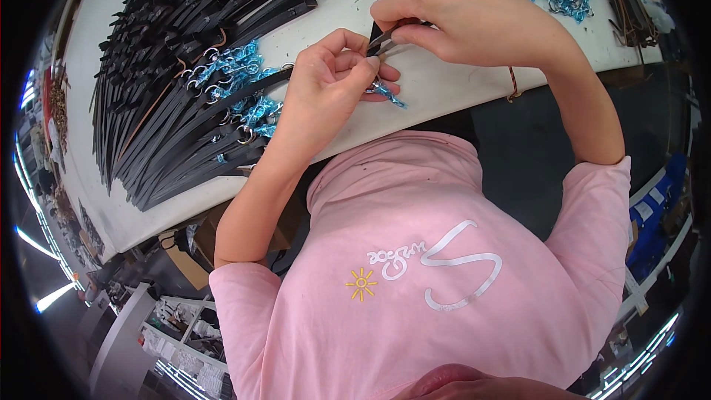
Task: The person assembles keychains by attaching light blue metal clasps to the ends of black leather straps. They repeatedly pick up a strap, thread the clasp through the leather loop, and secure it, placing the finished items on the table.
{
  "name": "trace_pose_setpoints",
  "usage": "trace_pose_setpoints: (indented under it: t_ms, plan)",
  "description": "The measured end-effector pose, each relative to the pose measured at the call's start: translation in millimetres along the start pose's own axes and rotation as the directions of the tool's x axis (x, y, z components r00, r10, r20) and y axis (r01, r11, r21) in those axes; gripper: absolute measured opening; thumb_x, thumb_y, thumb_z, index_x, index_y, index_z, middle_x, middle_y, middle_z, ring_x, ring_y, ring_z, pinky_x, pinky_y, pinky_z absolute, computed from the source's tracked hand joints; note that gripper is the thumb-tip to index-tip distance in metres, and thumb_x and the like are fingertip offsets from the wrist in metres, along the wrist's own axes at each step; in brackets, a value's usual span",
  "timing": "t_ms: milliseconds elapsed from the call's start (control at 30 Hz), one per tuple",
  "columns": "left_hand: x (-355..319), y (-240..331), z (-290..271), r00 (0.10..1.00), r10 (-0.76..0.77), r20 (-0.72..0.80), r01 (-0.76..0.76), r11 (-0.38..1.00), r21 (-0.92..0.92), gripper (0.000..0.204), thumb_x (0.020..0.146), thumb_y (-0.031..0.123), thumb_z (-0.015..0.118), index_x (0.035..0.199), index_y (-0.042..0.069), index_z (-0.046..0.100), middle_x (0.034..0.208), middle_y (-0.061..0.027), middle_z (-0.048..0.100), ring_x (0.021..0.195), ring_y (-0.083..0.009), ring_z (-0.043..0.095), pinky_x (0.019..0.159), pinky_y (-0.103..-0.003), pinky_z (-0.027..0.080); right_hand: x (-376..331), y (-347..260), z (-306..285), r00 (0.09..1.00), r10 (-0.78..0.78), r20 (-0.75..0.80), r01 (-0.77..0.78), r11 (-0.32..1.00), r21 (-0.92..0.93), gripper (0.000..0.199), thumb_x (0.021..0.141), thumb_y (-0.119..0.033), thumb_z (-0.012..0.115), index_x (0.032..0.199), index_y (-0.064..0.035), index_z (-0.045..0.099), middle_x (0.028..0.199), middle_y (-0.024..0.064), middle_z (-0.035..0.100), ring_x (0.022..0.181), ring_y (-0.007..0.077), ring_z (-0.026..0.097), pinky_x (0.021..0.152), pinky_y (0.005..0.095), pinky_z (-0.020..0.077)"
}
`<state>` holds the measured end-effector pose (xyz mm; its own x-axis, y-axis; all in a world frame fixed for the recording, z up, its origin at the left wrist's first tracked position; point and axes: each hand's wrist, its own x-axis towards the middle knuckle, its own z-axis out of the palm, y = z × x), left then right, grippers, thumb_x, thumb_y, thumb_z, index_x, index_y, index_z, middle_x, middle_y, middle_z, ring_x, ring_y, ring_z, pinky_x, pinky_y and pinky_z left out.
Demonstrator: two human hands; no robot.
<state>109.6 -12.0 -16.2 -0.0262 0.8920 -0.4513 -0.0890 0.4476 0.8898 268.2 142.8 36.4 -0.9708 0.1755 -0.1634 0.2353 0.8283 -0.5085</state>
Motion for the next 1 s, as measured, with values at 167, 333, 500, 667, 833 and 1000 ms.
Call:
trace_pose_setpoints:
  t_ms: [167, 333, 500, 667, 833, 1000]
  plan:
    - [1.0, 0.9, -1.4, 1.0, 0.003, 0.013, -0.003, 1.0, -0.004, 0.018, 0.1, 0.013, 0.058, 0.11, -0.001, 0.059, 0.096, -0.0139, 0.073, 0.087, -0.0176, 0.073, 0.077, -0.028, 0.058, -5.1, 9.2, 23.2, 0.981, -0.005, -0.195, 0.017, 0.998, 0.06, 0.013, 0.088, -0.016, 0.064, 0.091, -0.0037, 0.065, 0.072, 0.014, 0.063, 0.066, 0.0313, 0.06, 0.062, 0.04, 0.0441]
    - [0.4, 3.5, -2.1, 1.0, -0.02, 0.012, 0.02, 1.0, -0.017, 0.017, 0.1, 0.015, 0.058, 0.108, 0.0, 0.059, 0.096, -0.014, 0.074, 0.087, -0.0182, 0.073, 0.076, -0.027, 0.058, -21.9, 4.8, 33.2, 0.909, 0.275, -0.314, -0.167, 0.928, 0.332, 0.014, 0.088, -0.018, 0.063, 0.089, -0.0047, 0.066, 0.076, 0.0134, 0.066, 0.07, 0.0325, 0.064, 0.065, 0.0404, 0.0483]
    - [2.6, 2.3, -3.5, 0.999, -0.027, 0.017, 0.027, 0.999, -0.024, 0.016, 0.1, 0.015, 0.059, 0.106, 0.0, 0.059, 0.096, -0.0146, 0.073, 0.087, -0.0188, 0.073, 0.076, -0.028, 0.058, -31.5, -2.7, 63.0, 0.883, 0.298, -0.361, -0.162, 0.918, 0.362, 0.015, 0.089, -0.02, 0.064, 0.092, -0.0048, 0.066, 0.075, 0.0136, 0.067, 0.068, 0.0335, 0.064, 0.063, 0.0398, 0.0482]
    - [2.8, 2.4, -3.6, 1.0, -0.019, 0.016, 0.02, 0.999, -0.031, 0.013, 0.099, 0.013, 0.058, 0.103, 0.0, 0.057, 0.095, -0.0156, 0.073, 0.086, -0.0199, 0.073, 0.075, -0.029, 0.059, -29.9, -5.0, 70.1, 0.874, 0.288, -0.391, -0.165, 0.934, 0.318, 0.015, 0.089, -0.02, 0.064, 0.093, -0.0061, 0.067, 0.075, 0.0131, 0.068, 0.069, 0.0345, 0.064, 0.063, 0.0414, 0.0487]
    - [2.6, 1.3, -3.0, 1.0, -0.019, 0.012, 0.019, 0.999, -0.035, 0.012, 0.099, 0.014, 0.058, 0.101, 0.002, 0.057, 0.095, -0.0146, 0.074, 0.087, -0.0197, 0.074, 0.075, -0.028, 0.058, -29.1, -5.5, 68.7, 0.886, 0.256, -0.388, -0.159, 0.951, 0.264, 0.013, 0.09, -0.02, 0.063, 0.092, -0.0067, 0.066, 0.073, 0.0128, 0.067, 0.069, 0.035, 0.064, 0.063, 0.0425, 0.0483]
    - [3.0, -0.6, -3.4, 1.0, -0.002, 0.015, 0.002, 1.0, -0.027, 0.013, 0.099, 0.014, 0.058, 0.101, 0.002, 0.058, 0.094, -0.0143, 0.074, 0.086, -0.0191, 0.073, 0.075, -0.028, 0.058, -27.1, -7.0, 63.0, 0.905, 0.195, -0.377, -0.159, 0.98, 0.123, 0.012, 0.09, -0.019, 0.063, 0.091, -0.0075, 0.065, 0.073, 0.0129, 0.066, 0.07, 0.0344, 0.064, 0.063, 0.0431, 0.0489]
